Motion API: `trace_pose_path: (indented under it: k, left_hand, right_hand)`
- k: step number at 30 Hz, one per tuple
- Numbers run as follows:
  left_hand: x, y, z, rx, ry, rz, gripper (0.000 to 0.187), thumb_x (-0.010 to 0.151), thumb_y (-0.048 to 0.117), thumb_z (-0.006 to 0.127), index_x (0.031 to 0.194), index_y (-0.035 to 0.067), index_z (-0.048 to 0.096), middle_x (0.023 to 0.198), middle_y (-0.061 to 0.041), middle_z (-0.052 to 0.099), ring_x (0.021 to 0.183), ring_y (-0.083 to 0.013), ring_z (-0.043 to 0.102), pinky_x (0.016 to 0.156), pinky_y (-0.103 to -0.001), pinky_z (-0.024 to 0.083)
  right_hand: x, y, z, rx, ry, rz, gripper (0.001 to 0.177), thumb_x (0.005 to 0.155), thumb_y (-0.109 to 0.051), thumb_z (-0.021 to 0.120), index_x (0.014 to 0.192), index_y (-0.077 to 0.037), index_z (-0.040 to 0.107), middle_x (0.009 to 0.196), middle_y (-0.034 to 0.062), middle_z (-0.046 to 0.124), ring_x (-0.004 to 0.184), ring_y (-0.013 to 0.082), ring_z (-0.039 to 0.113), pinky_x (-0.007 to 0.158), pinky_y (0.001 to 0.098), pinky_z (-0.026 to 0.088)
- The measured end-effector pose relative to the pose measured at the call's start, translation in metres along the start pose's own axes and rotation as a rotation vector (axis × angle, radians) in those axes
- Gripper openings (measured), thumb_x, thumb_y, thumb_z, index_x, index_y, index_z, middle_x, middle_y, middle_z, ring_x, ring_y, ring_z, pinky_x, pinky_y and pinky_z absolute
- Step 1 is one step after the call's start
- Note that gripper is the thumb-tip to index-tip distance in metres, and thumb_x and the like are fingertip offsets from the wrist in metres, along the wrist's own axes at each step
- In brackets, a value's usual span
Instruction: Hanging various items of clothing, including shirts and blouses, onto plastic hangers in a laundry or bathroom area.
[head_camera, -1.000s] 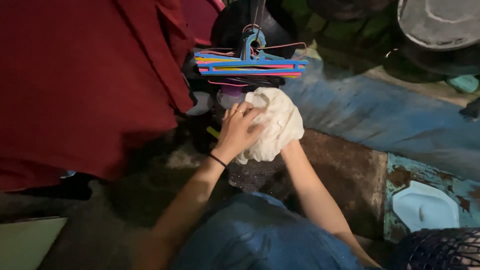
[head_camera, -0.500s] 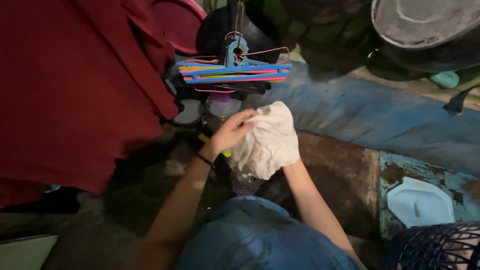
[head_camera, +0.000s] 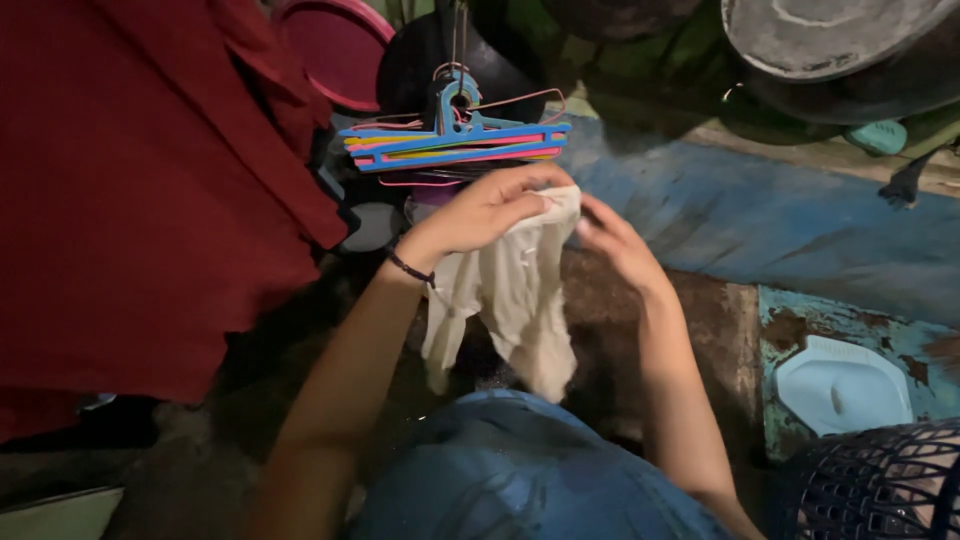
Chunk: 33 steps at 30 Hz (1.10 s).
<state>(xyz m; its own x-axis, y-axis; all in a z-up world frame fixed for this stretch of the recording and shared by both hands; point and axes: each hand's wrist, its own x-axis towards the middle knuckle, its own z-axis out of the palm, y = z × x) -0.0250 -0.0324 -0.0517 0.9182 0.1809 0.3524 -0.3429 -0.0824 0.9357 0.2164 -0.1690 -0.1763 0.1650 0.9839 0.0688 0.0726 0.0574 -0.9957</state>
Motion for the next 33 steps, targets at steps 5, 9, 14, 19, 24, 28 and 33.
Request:
trace_pose_path:
  k: [5, 9, 14, 19, 24, 28, 33]
  left_hand:
    - [0.002, 0.016, -0.005, 0.06, -0.102, 0.021, 0.027, 0.108, 0.007, 0.051, 0.132, 0.001, 0.061, 0.122, -0.001, 0.066, 0.116, -0.0088, 0.06, 0.104, -0.027, 0.049]
    - [-0.014, 0.047, -0.021, 0.404, 0.018, -0.012, 0.023, 0.101, 0.012, 0.054, 0.118, 0.0, 0.066, 0.107, -0.007, 0.069, 0.102, -0.0147, 0.063, 0.092, -0.03, 0.051]
    - [-0.037, 0.013, -0.047, 0.904, 0.15, -0.478, 0.043, 0.101, 0.036, 0.055, 0.094, -0.003, 0.071, 0.078, -0.02, 0.067, 0.074, -0.0322, 0.067, 0.073, -0.042, 0.052]
    - [-0.055, -0.052, -0.07, 1.112, 0.358, -0.69, 0.049, 0.091, 0.047, 0.059, 0.094, 0.001, 0.076, 0.093, -0.024, 0.071, 0.091, -0.0433, 0.069, 0.081, -0.048, 0.051]
    - [-0.047, -0.005, -0.04, 1.485, 0.522, -0.666, 0.037, 0.071, 0.034, 0.074, 0.095, 0.005, 0.077, 0.099, -0.022, 0.071, 0.102, -0.0393, 0.065, 0.101, -0.054, 0.036]
    - [-0.048, -0.016, -0.031, 1.642, 0.681, -0.392, 0.025, 0.07, 0.01, 0.076, 0.094, 0.008, 0.079, 0.118, -0.019, 0.066, 0.121, -0.0384, 0.053, 0.098, -0.052, 0.036]
    - [-0.051, -0.001, -0.012, 1.466, 0.844, -0.012, 0.026, 0.077, 0.002, 0.072, 0.1, 0.012, 0.079, 0.125, -0.018, 0.054, 0.109, -0.0372, 0.056, 0.092, -0.049, 0.043]
  right_hand:
    - [0.036, 0.001, -0.014, 0.112, -0.1, -0.155, 0.04, 0.105, -0.041, 0.062, 0.109, -0.001, 0.062, 0.095, -0.0011, 0.058, 0.09, 0.01, 0.05, 0.079, 0.0247, 0.038]
    - [0.027, -0.057, 0.001, 0.146, -0.032, -0.208, 0.044, 0.104, -0.039, 0.063, 0.078, -0.004, 0.058, 0.067, -0.0047, 0.047, 0.066, 0.007, 0.039, 0.06, 0.0267, 0.028]
    - [0.012, -0.128, 0.019, 0.189, -0.102, -0.332, 0.043, 0.102, -0.033, 0.067, 0.073, -0.005, 0.053, 0.071, -0.004, 0.053, 0.07, 0.0071, 0.045, 0.064, 0.0277, 0.033]
    - [0.022, -0.146, 0.036, -0.457, -0.06, -0.209, 0.05, 0.106, -0.036, 0.059, 0.074, 0.002, 0.061, 0.059, -0.0003, 0.05, 0.061, 0.0049, 0.044, 0.055, 0.03, 0.037]
    - [0.026, -0.154, 0.066, -0.781, 0.088, -0.162, 0.048, 0.105, -0.036, 0.064, 0.077, 0.003, 0.068, 0.057, 0.013, 0.053, 0.057, 0.0194, 0.048, 0.055, 0.0375, 0.042]
    - [0.032, -0.134, 0.067, -1.081, 0.17, -0.29, 0.024, 0.089, -0.029, 0.076, 0.085, -0.006, 0.08, 0.066, 0.02, 0.065, 0.061, 0.0383, 0.062, 0.061, 0.0449, 0.051]
    - [0.02, -0.132, 0.059, -1.146, 0.4, -0.219, 0.032, 0.078, -0.013, 0.073, 0.109, -0.012, 0.08, 0.09, 0.0208, 0.066, 0.084, 0.0389, 0.063, 0.077, 0.0451, 0.052]
